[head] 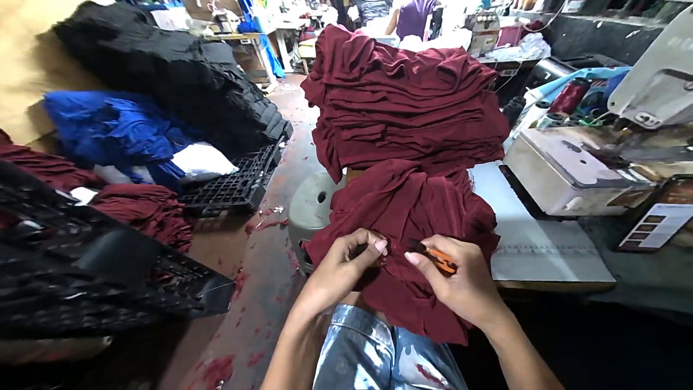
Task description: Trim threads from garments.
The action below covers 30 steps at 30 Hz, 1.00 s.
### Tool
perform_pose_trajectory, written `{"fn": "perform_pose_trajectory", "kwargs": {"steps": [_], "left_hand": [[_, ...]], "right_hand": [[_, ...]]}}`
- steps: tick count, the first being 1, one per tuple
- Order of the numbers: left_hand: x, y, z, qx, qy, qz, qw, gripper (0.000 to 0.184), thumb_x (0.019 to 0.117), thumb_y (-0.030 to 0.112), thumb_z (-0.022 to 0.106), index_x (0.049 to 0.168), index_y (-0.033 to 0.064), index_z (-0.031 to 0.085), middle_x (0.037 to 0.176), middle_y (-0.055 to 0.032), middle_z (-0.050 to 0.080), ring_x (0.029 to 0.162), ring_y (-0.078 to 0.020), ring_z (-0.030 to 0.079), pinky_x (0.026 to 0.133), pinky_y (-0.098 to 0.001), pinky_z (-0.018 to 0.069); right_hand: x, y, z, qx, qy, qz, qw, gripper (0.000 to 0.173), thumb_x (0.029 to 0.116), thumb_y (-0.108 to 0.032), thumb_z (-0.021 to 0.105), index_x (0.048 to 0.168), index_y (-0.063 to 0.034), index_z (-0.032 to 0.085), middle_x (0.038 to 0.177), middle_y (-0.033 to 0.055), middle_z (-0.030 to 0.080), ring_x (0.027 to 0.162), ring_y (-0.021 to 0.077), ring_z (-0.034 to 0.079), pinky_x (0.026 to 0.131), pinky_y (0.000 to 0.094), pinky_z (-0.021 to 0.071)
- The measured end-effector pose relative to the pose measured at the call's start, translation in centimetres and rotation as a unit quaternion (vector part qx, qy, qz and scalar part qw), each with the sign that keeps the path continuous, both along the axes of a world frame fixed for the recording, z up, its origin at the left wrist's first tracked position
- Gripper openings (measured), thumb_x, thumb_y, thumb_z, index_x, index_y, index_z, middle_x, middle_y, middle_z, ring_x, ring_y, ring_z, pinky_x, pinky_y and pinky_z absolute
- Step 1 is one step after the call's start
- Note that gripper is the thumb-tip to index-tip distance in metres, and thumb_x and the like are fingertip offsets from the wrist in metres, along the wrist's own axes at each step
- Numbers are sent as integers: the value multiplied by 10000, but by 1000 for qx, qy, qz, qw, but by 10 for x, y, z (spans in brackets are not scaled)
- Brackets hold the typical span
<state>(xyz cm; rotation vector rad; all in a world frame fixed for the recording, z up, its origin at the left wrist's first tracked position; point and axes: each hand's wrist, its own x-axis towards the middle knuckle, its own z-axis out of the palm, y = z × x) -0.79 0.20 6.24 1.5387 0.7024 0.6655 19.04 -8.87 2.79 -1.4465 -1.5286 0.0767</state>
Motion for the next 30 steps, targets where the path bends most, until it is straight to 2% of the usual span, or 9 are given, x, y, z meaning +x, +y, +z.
{"fn": "perform_pose_trajectory", "kwargs": {"steps": [9,13,16,18,19,22,25,28,30], "left_hand": [[-5,-5,-5,-64,-65,0,996,165,988,46,568,895,66,703,1008,-34,671,887,-101,669,843,-269,590],[-9,-4,-6,-38,-60,-16,997,176,992,68,547,897,96,692,956,-3,672,821,-79,656,778,-250,581],[-39,2,-6,38,-56,-208,976,183,1025,278,590,932,164,698,885,80,695,744,12,656,687,-176,572],[-64,9,2,118,-7,-359,926,330,1034,371,585,959,88,737,921,22,736,845,-9,679,765,-198,563],[-74,11,6,170,38,-368,913,352,1035,363,588,977,57,753,962,-9,741,907,-31,681,811,-220,565],[-77,1,11,332,171,-141,917,340,1004,410,596,921,135,777,996,38,742,900,-53,697,798,-288,595],[-33,-8,2,411,126,70,900,122,938,285,670,940,192,749,998,84,690,856,-30,678,737,-246,611],[5,-8,-20,462,109,110,873,268,870,143,709,1136,143,740,1149,-27,644,961,-149,656,775,-352,592],[15,-3,-36,483,106,132,859,295,874,156,670,1157,158,751,1187,-39,630,1036,-177,629,834,-358,568]], "right_hand": [[-17,8,-5,81,-109,-32,990,303,935,-344,653,804,-75,699,679,-10,587,557,44,520,487,195,426],[-21,14,-4,73,-150,-90,982,331,927,-301,593,667,-103,650,596,-15,545,483,92,506,418,261,384],[-13,11,3,25,-50,-63,996,281,933,-324,619,756,-120,695,623,-54,579,532,34,530,479,229,440],[-3,3,12,-1,23,-35,999,257,941,-367,634,830,-142,690,628,-100,551,539,-41,489,488,153,418],[1,-1,15,4,46,-26,999,248,939,-375,643,850,-146,679,623,-117,537,527,-69,470,475,121,403],[0,-9,18,31,67,-33,997,223,884,-360,695,901,-141,659,656,-124,546,544,-87,479,483,102,416],[-14,-11,14,19,-19,-84,996,333,833,-364,731,1014,-101,638,688,-64,582,573,-1,530,519,189,467],[-16,-11,6,-13,-144,-110,983,260,814,-278,694,1001,-98,676,723,-2,647,580,123,614,508,305,509],[-9,-12,5,-27,-160,-110,981,202,795,-197,664,949,-83,727,746,25,673,589,154,631,513,342,520]]}}
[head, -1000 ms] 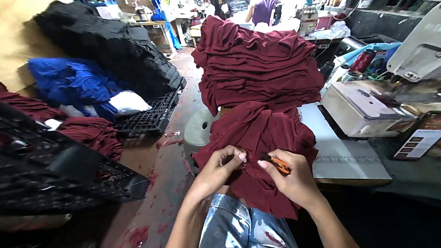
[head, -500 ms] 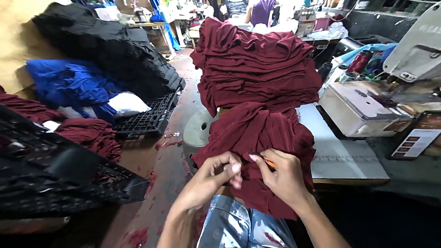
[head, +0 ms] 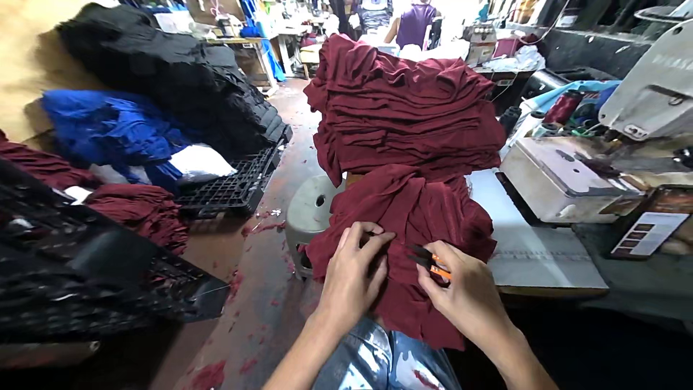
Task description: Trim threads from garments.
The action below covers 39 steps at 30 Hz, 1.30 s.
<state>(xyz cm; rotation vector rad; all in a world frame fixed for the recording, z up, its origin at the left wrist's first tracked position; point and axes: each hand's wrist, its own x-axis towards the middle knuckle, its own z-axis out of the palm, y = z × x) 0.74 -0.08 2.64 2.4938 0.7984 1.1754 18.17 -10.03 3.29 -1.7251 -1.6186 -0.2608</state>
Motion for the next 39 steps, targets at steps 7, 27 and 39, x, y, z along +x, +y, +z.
{"fn": "perform_pose_trajectory", "kwargs": {"steps": [7,27,39], "left_hand": [[2,1,-4,18,-19,-16,1000,246,1002,289,591,1148,219,776,1274,-58,589,1113,-165,559,921,-326,486],[23,-7,39,-96,-46,-56,993,187,905,65,694,1082,93,747,1083,-37,638,844,-63,664,726,-219,598],[54,6,22,-90,-82,-21,992,89,949,169,688,909,101,729,935,-18,620,765,-102,603,670,-287,532]], "right_hand": [[24,-2,32,5,277,153,949,138,950,-222,629,829,-165,661,600,-129,499,489,-73,423,447,95,351],[7,8,42,110,192,2,975,97,908,-207,661,950,-120,652,674,-100,562,530,-62,484,466,110,405],[16,28,17,75,469,157,866,324,1096,-329,455,929,-141,660,557,-97,545,409,-44,420,398,108,361]]}}
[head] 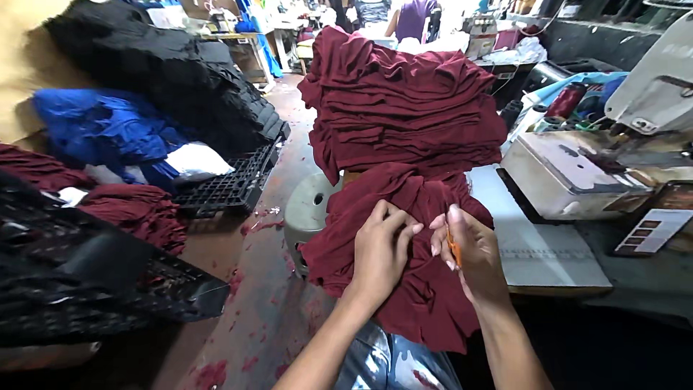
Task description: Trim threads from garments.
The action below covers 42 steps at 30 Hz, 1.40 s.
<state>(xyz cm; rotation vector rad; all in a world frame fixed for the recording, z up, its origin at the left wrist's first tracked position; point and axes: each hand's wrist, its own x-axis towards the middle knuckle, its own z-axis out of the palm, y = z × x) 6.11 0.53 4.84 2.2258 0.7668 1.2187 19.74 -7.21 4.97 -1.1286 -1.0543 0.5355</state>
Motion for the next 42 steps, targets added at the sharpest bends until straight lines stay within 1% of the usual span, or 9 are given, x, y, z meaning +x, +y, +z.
{"fn": "perform_pose_trajectory", "kwargs": {"steps": [2,4,7,13,29,31,34,37,42], "left_hand": [[-5,1,5,-68,-47,-23,996,102,986,161,642,953,88,705,971,-11,616,775,-58,596,663,-213,520],[-11,2,11,-125,-82,-35,988,96,995,132,620,955,78,689,975,-21,607,748,-53,603,629,-181,525],[-17,3,16,-174,-105,-47,978,108,1002,119,605,937,82,684,978,-18,610,742,-56,601,633,-181,522],[-23,5,20,-247,-150,-71,955,115,1005,76,590,932,83,678,974,-12,620,701,-56,584,619,-180,516],[-31,10,21,-347,-201,-99,911,157,1023,86,562,922,107,680,872,19,640,686,-43,570,629,-178,496],[-34,10,24,-370,-220,-111,896,170,1034,92,543,930,114,676,864,21,634,703,-36,574,650,-171,501],[-46,7,36,-404,-273,-128,864,242,1070,108,464,949,128,672,876,31,663,727,-24,623,699,-175,554],[-68,3,41,-379,-291,-173,861,267,1081,211,437,907,185,638,736,66,598,624,15,563,606,-132,502],[-78,-9,37,-210,-55,-97,971,91,994,192,609,994,144,687,689,70,630,570,-16,602,541,-173,533]], "right_hand": [[5,-1,-3,4,-18,15,1000,405,1112,-385,384,922,-146,649,554,-107,524,419,-45,418,414,103,363],[6,-2,-7,3,-92,-15,996,330,1085,-278,464,870,-130,665,560,-110,523,446,-42,440,433,111,379],[2,-4,-10,-28,-215,-71,974,282,1001,-363,601,828,-151,671,572,-115,514,472,-51,451,436,122,374],[-5,-3,-13,-62,-376,-155,911,356,929,-455,599,804,-138,701,607,-76,541,533,36,516,485,247,429],[-23,13,-6,-37,-472,-197,859,382,917,-358,601,635,-102,623,528,-3,497,456,150,521,414,333,375],[-19,13,-6,-50,-433,-185,881,374,928,-353,605,650,-105,638,523,-15,491,456,134,510,425,332,378],[-6,10,1,-54,-273,-84,957,331,988,-338,612,731,-133,653,540,-85,468,454,0,418,431,191,347],[5,7,7,-23,-151,11,988,324,1049,-251,538,774,-118,649,533,-81,459,438,-15,402,420,134,333],[6,9,6,-6,-133,19,991,340,1061,-242,515,782,-116,664,529,-81,464,433,-9,398,417,132,329]]}}
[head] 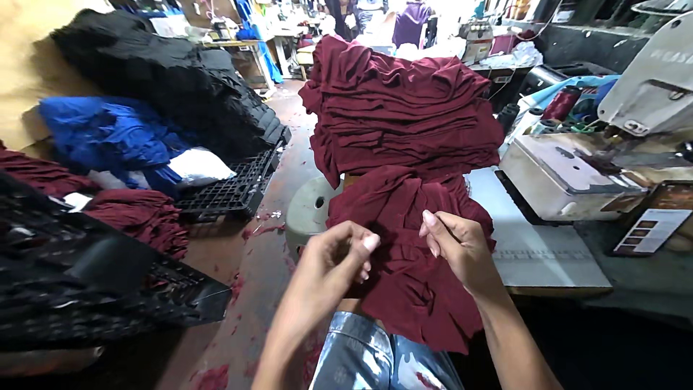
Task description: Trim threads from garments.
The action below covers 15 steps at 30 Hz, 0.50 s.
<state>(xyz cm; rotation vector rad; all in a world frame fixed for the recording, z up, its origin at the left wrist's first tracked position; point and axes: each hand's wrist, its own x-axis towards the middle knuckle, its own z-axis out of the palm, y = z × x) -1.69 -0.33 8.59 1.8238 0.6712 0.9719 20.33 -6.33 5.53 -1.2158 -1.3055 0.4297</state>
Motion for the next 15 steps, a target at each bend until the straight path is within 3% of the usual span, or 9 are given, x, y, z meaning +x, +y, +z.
{"fn": "perform_pose_trajectory", "kwargs": {"steps": [3,6,8,10,12,14,15], "left_hand": [[26,3,-27,113,80,83,987,207,934,270,720,1032,93,680,749,29,632,600,-72,597,545,-258,526],[46,6,-43,136,59,108,983,153,981,225,653,970,75,684,831,3,633,667,-71,605,604,-254,536],[45,7,-38,67,2,99,993,121,1015,138,593,963,61,670,825,5,661,655,-58,648,607,-239,583],[39,7,-30,-29,-56,90,994,116,1036,99,553,975,68,647,797,12,654,643,-58,638,612,-221,574],[29,9,-26,-65,-93,84,990,125,1040,110,540,984,93,651,791,20,642,643,-57,624,618,-212,566],[5,11,-21,-52,-120,-3,991,156,1039,207,562,941,135,659,759,41,627,623,-27,594,600,-184,537],[-14,12,-16,-34,-126,-110,985,213,1027,320,594,897,169,665,737,73,630,619,15,582,595,-148,510]], "right_hand": [[-4,1,0,-1,-1,-7,1000,332,1054,-244,536,768,-117,647,534,-71,472,437,0,410,417,139,338],[-7,0,-2,-8,-32,-36,999,288,1022,-271,595,788,-115,656,554,-81,498,450,-23,442,425,131,371],[-9,-1,-6,-17,-79,-59,995,279,992,-337,625,802,-136,665,571,-97,509,469,-31,445,433,142,366],[-13,0,-9,-33,-131,-86,987,292,957,-391,635,788,-156,674,566,-105,498,474,-17,443,439,181,369],[-18,2,-10,-45,-179,-111,976,320,932,-433,626,755,-169,663,559,-103,485,484,6,458,452,226,380],[-20,4,-12,-27,-185,-120,975,330,935,-424,621,743,-161,672,559,-99,490,489,10,464,456,231,386],[-18,5,-13,-7,-165,-115,980,341,959,-390,618,720,-149,650,553,-96,475,480,0,438,450,207,366]]}}
